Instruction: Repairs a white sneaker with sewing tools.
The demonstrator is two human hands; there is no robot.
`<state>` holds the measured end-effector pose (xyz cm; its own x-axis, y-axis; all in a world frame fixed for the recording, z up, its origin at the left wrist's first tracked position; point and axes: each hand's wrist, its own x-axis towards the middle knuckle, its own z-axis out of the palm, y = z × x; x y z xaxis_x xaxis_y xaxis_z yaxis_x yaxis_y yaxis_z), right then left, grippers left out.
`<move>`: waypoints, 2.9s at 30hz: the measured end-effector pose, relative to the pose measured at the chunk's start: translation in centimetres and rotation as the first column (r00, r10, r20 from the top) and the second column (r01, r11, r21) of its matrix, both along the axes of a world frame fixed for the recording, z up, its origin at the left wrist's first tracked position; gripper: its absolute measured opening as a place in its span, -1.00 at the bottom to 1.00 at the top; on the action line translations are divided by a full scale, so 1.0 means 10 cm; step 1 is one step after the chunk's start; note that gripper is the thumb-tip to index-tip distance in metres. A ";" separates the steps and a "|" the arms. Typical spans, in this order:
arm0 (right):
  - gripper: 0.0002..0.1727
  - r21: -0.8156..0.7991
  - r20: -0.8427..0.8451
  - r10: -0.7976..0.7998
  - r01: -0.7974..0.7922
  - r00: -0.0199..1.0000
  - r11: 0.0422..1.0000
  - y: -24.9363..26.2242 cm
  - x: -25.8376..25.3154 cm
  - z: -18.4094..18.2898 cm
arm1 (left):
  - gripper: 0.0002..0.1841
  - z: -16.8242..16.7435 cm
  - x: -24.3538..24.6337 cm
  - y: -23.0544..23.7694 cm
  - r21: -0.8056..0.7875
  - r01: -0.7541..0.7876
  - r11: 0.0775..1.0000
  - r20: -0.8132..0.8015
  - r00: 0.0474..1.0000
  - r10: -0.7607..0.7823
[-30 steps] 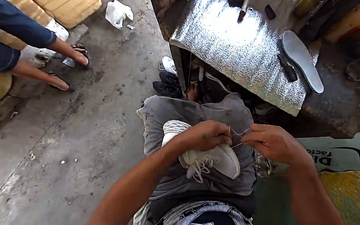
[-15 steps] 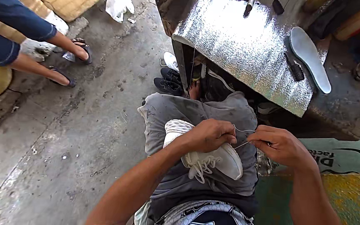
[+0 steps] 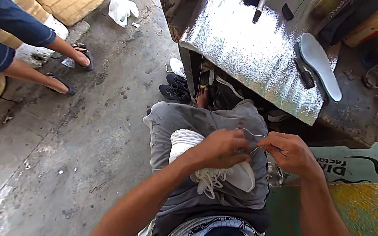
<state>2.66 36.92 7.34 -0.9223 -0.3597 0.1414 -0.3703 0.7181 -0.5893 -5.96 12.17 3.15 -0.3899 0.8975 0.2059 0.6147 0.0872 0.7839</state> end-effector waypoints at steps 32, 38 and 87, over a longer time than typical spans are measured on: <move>-0.72 -0.139 0.059 -0.378 0.383 0.924 0.913 -0.09 1.03 -0.43 | -0.76 -0.04 -0.18 -0.05 0.135 0.100 0.986 0.020 0.994 -0.104; -0.73 -0.053 -0.164 -0.484 0.482 0.860 0.875 -0.23 1.05 -0.44 | -0.78 0.02 -0.15 -0.02 0.150 0.116 0.982 0.021 0.993 -0.120; -0.80 -0.050 -0.133 -0.457 0.454 0.880 0.889 -0.63 1.11 -0.19 | -0.79 0.08 -0.19 -0.02 0.374 0.050 0.926 0.071 0.994 -0.082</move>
<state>13.71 30.62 5.47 -0.9548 0.0989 0.2803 -0.0826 0.8176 -0.5698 -7.88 12.00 3.95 -0.3626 0.7877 0.4980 0.5396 -0.2583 0.8013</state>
